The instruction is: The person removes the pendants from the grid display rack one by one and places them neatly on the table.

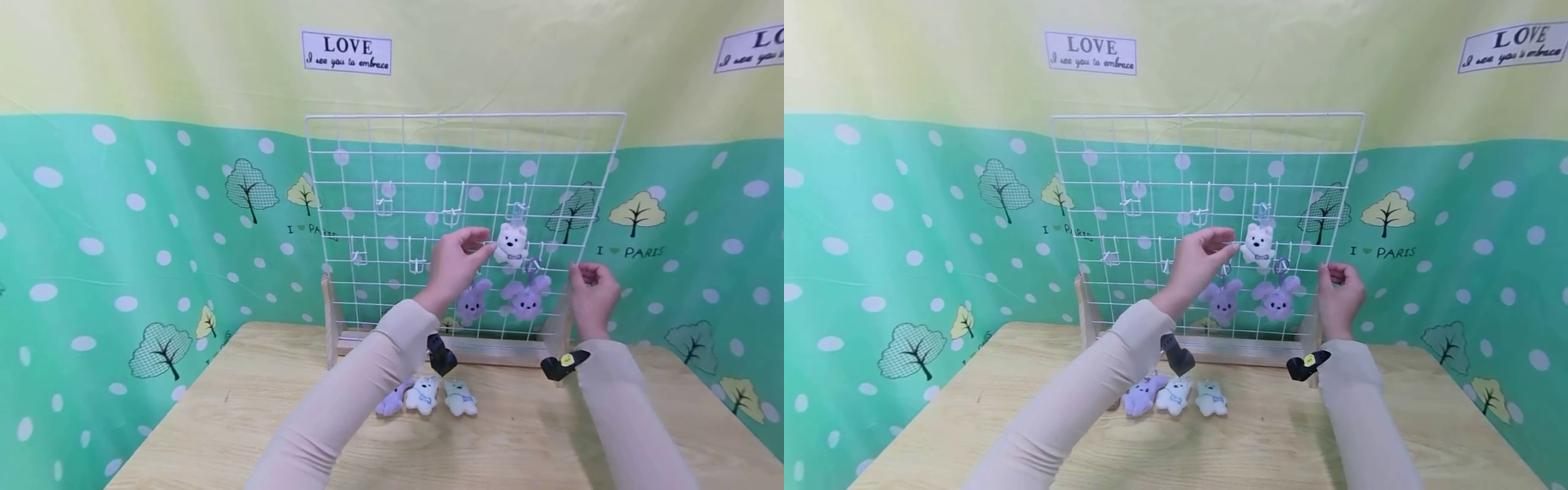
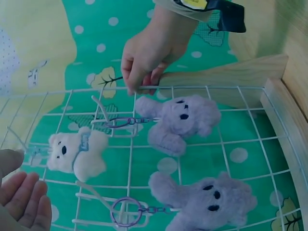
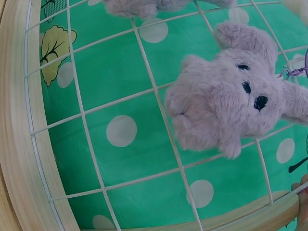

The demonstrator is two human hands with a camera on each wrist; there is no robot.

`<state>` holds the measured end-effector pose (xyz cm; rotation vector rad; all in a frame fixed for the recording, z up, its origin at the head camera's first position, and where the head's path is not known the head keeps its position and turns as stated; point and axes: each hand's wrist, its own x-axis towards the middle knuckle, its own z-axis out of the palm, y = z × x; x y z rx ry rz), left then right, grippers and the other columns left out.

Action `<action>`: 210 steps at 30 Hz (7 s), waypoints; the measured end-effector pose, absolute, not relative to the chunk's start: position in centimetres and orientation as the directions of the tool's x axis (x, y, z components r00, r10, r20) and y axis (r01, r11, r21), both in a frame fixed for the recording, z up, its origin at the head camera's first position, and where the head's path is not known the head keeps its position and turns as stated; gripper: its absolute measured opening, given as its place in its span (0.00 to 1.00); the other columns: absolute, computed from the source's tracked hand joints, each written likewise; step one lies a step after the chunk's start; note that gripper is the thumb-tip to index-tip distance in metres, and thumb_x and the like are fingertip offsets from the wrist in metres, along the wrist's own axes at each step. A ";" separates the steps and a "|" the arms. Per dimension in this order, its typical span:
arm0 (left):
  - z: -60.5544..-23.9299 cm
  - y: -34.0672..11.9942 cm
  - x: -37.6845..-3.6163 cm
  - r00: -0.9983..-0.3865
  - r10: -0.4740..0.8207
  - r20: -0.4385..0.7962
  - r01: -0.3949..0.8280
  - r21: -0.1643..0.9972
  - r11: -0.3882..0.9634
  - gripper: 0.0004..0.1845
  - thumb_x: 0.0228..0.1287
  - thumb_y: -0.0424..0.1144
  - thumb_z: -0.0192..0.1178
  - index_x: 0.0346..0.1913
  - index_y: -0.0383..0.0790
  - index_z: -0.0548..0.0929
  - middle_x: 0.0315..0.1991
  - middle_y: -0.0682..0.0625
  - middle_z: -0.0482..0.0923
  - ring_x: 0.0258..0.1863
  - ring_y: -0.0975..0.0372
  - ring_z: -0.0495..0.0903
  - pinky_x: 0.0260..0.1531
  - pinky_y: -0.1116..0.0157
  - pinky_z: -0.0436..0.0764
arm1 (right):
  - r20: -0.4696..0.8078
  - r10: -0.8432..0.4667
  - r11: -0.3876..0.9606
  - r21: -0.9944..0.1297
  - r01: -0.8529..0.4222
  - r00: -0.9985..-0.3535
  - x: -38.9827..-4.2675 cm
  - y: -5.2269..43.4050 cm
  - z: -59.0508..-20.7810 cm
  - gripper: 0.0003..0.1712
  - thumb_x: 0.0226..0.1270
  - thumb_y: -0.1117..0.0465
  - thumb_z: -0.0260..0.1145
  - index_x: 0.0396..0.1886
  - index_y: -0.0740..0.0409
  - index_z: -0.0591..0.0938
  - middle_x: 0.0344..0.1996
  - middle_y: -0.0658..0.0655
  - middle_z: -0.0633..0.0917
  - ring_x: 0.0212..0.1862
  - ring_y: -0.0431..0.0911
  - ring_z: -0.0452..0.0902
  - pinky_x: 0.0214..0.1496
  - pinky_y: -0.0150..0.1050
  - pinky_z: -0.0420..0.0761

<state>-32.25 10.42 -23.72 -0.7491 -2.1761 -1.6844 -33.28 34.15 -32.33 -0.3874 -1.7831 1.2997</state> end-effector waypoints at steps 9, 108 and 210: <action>-22.5 13.1 -33.0 -0.843 0.164 0.512 0.537 0.810 0.234 0.15 0.62 0.40 0.62 0.51 0.41 0.82 0.48 0.52 0.83 0.45 0.65 0.81 0.40 0.77 0.78 | 0.446 0.681 0.367 -0.894 -0.256 -0.581 -33.5 34.3 -32.8 0.07 0.65 0.55 0.63 0.38 0.52 0.79 0.28 0.36 0.74 0.35 0.30 0.70 0.38 0.21 0.71; -25.1 7.3 -27.0 -0.799 0.452 0.396 0.443 0.897 -0.003 0.07 0.60 0.39 0.63 0.39 0.41 0.85 0.37 0.51 0.85 0.33 0.67 0.82 0.38 0.69 0.82 | 0.460 0.670 0.413 -0.883 -0.221 -0.583 -33.2 34.1 -32.3 0.15 0.67 0.51 0.61 0.44 0.56 0.79 0.31 0.35 0.74 0.37 0.30 0.69 0.39 0.21 0.71; -32.5 7.9 -32.0 -0.921 0.232 0.313 0.346 0.931 0.116 0.13 0.61 0.38 0.63 0.48 0.41 0.82 0.42 0.53 0.84 0.40 0.67 0.81 0.42 0.71 0.81 | 0.467 0.673 0.407 -0.881 -0.241 -0.574 -33.2 34.2 -32.2 0.12 0.66 0.51 0.61 0.42 0.54 0.80 0.30 0.35 0.74 0.37 0.30 0.69 0.40 0.22 0.71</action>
